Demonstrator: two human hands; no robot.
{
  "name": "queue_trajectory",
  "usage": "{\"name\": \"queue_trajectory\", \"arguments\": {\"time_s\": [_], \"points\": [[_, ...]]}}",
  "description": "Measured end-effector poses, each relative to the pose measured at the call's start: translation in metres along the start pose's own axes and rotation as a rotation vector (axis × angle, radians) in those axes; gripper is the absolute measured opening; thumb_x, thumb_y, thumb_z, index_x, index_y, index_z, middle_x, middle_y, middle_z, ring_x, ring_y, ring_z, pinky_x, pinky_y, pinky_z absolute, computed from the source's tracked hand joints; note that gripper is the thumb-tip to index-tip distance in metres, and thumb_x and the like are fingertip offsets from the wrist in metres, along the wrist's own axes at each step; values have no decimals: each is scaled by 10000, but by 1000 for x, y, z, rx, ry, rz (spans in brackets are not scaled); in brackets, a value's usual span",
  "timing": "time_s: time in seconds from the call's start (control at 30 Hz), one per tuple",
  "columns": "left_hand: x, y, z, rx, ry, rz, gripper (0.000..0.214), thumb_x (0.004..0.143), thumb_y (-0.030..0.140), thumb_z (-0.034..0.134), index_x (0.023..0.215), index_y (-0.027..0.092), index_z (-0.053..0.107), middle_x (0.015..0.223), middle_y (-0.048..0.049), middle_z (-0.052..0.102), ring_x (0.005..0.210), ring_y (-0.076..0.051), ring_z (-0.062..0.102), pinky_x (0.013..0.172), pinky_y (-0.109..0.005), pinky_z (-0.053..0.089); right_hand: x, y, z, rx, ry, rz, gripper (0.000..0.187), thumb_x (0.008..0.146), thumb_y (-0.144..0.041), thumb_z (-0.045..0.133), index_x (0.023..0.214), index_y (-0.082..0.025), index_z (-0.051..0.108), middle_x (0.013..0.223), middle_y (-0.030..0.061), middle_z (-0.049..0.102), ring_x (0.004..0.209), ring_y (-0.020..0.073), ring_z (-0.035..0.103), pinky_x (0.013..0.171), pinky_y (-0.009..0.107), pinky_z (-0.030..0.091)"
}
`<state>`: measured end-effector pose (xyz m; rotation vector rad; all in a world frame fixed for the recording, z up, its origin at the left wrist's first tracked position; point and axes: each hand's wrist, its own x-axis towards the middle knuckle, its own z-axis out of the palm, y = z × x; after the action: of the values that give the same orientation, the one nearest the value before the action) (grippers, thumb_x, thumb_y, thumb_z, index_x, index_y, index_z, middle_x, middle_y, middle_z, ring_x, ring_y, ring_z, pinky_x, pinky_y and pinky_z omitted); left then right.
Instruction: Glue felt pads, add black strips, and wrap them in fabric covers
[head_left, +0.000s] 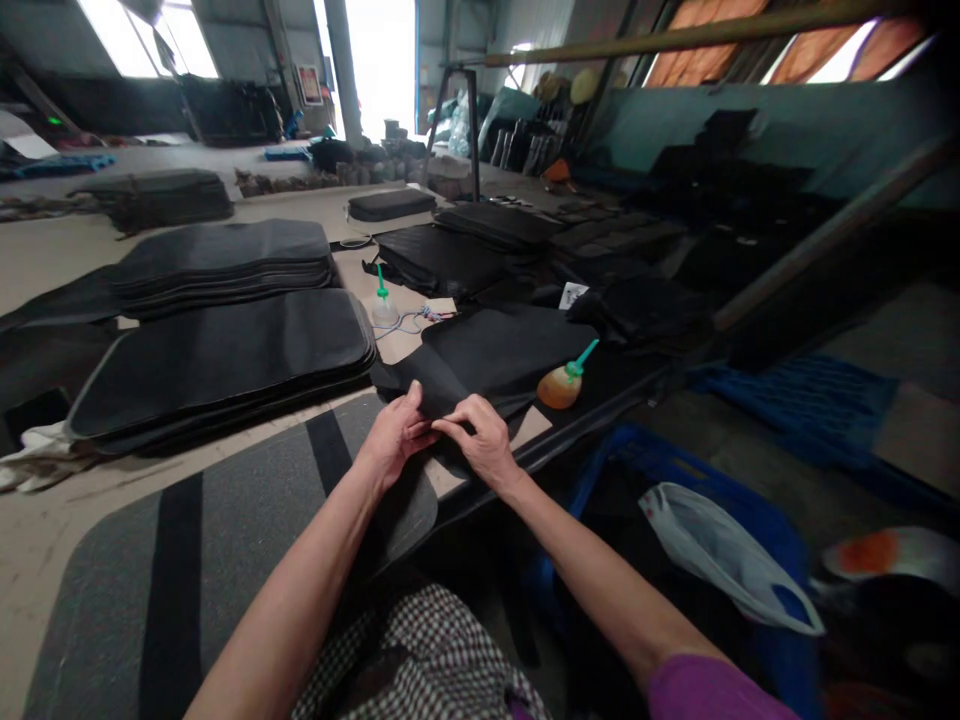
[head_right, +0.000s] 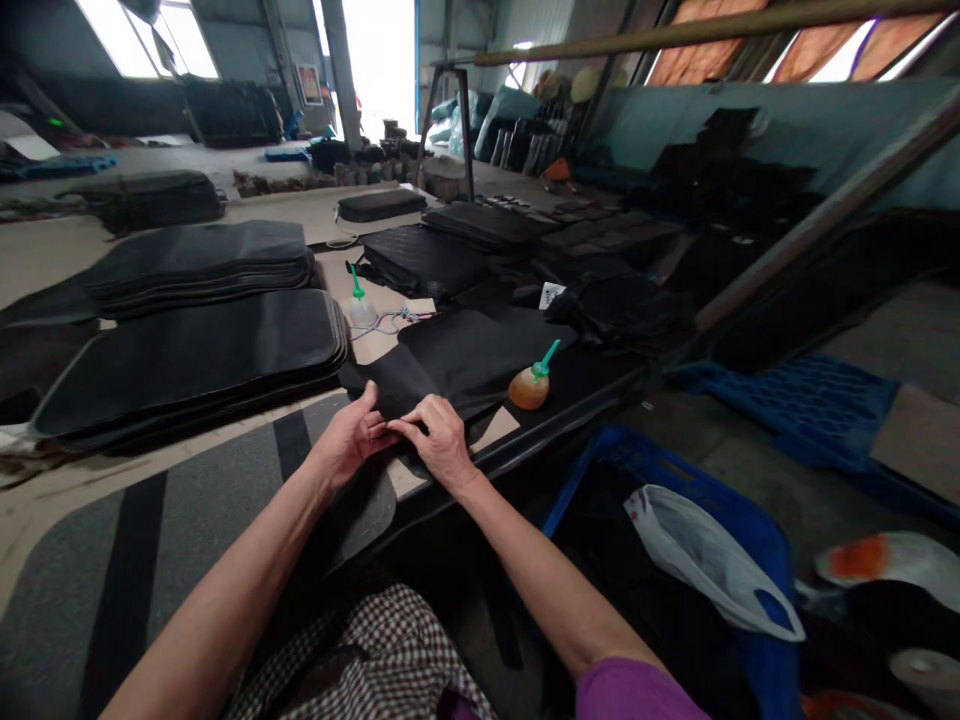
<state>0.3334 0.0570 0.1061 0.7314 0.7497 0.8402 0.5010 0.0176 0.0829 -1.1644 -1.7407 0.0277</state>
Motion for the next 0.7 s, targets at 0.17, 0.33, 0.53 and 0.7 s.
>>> {"name": "queue_trajectory", "arguments": {"time_s": [0.17, 0.33, 0.53, 0.7], "points": [[14, -5, -2, 107, 195, 90, 354, 737, 302, 843, 975, 146, 632, 926, -69, 731, 720, -158, 701, 704, -317, 612, -8, 5, -20, -15, -147, -44, 151, 1040, -313, 556, 978, -234, 669, 932, 37, 679, 893, 187, 624, 866, 366, 481], [8, -3, -2, 165, 128, 197, 393, 759, 364, 813, 1048, 152, 653, 998, -82, 741, 776, -166, 699, 692, -302, 608, -33, 48, -69, -225, 410, 428, 334, 935, -449, 682, 1141, -224, 548, 1089, 64, 613, 896, 197, 631, 800, 351, 522], [4, -5, -1, 239, 104, 253, 473, 732, 449, 813, 1075, 165, 655, 933, -60, 741, 743, -165, 687, 627, -250, 556, -41, 111, -114, -471, 342, 737, 969, 702, -673, 785, 1432, -184, 377, 1445, 199, 437, 980, 262, 635, 941, 453, 515], [2, -7, -2, 273, 124, 245, 425, 742, 473, 785, 992, 176, 612, 865, -30, 700, 717, -159, 664, 626, -270, 561, -25, 139, -124, -708, 58, 805, 813, 776, -721, 656, 1393, -215, 499, 1177, 150, 641, 1199, 379, 549, 933, 483, 500]]}}
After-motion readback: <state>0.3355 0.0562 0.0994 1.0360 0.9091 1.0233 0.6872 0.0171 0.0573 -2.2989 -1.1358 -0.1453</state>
